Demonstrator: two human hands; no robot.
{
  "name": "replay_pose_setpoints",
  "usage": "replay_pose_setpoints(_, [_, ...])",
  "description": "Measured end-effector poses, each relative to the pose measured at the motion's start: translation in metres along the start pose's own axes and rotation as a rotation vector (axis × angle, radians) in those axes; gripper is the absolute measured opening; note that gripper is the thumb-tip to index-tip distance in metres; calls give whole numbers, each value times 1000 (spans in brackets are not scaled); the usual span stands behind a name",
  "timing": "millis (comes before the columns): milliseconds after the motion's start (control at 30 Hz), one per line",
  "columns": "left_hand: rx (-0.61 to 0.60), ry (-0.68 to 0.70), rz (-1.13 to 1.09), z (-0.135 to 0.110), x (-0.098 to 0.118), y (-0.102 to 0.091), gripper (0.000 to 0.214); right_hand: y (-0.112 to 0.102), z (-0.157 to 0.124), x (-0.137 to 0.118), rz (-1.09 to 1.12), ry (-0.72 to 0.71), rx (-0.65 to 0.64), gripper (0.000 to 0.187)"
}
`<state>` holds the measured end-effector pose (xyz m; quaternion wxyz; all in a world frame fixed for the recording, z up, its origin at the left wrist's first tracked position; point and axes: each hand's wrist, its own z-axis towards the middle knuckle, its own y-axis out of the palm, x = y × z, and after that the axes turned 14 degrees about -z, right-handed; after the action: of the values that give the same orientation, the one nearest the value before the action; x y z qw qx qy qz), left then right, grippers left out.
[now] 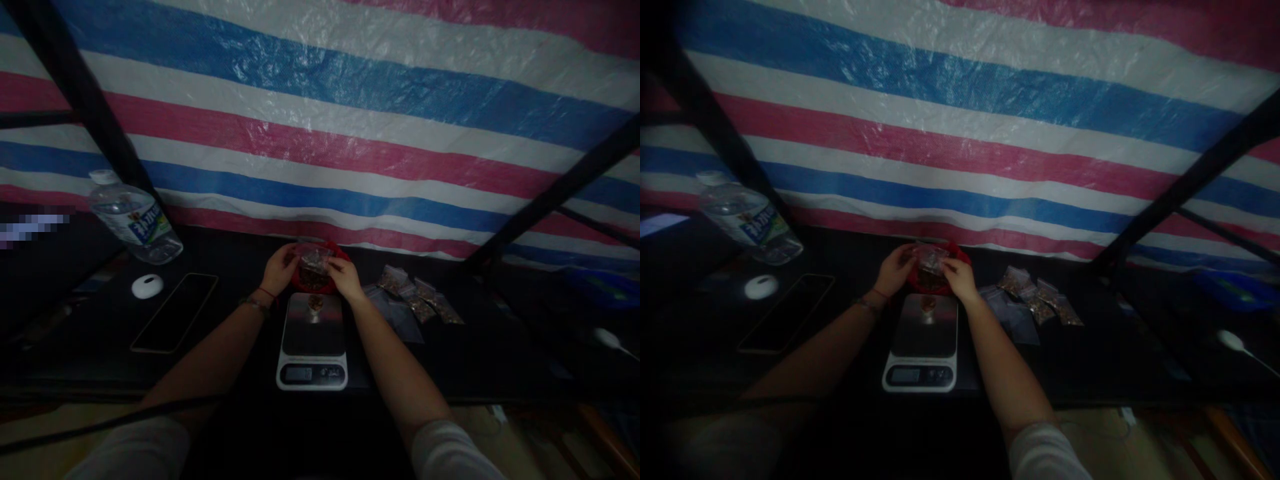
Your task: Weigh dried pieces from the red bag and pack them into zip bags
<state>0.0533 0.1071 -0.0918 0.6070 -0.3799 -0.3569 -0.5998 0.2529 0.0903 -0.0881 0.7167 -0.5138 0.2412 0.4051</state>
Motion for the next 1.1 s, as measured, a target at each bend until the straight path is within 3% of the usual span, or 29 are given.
replay_pose_setpoints(100, [-32, 15, 25, -2, 3, 3, 37, 0, 0, 0, 0, 4, 0, 29])
replay_pose_setpoints(200, [32, -9, 46, -2, 3, 2, 35, -1, -1, -5, -44, -9, -12, 47])
replay_pose_setpoints(300, [111, -34, 127, 1, 4, -3, 34, -5, -1, -11, -132, -41, -10, 52])
replay_pose_setpoints(400, [144, 96, 305, 2, 11, -9, 33, -8, -1, -16, -174, -66, -14, 50])
replay_pose_setpoints(467, [-19, 261, 412, 1, 20, -10, 37, -9, -1, -18, -189, -99, -22, 47])
replay_pose_setpoints(567, [-374, 419, 509, -2, 31, -6, 64, -7, 0, -21, -213, -184, -69, 43])
replay_pose_setpoints(633, [-467, 433, 545, -4, 33, -1, 75, -3, 0, -24, -224, -225, -116, 37])
replay_pose_setpoints(700, [-488, 411, 576, -4, 30, 2, 73, 0, 0, -26, -225, -251, -140, 31])
replay_pose_setpoints(800, [-487, 359, 628, -2, 27, -3, 66, 1, 3, -26, -209, -265, -127, 17])
replay_pose_setpoints(900, [-390, 331, 667, 3, 28, -15, 65, -2, 10, -23, -264, -262, -148, 13])
replay_pose_setpoints(1000, [-248, 304, 658, 7, 29, -26, 63, -2, 17, -25, -399, -347, -311, 17])
replay_pose_setpoints(1100, [-204, 263, 608, 9, 25, -32, 57, 5, 22, -34, -542, -434, -528, 31])
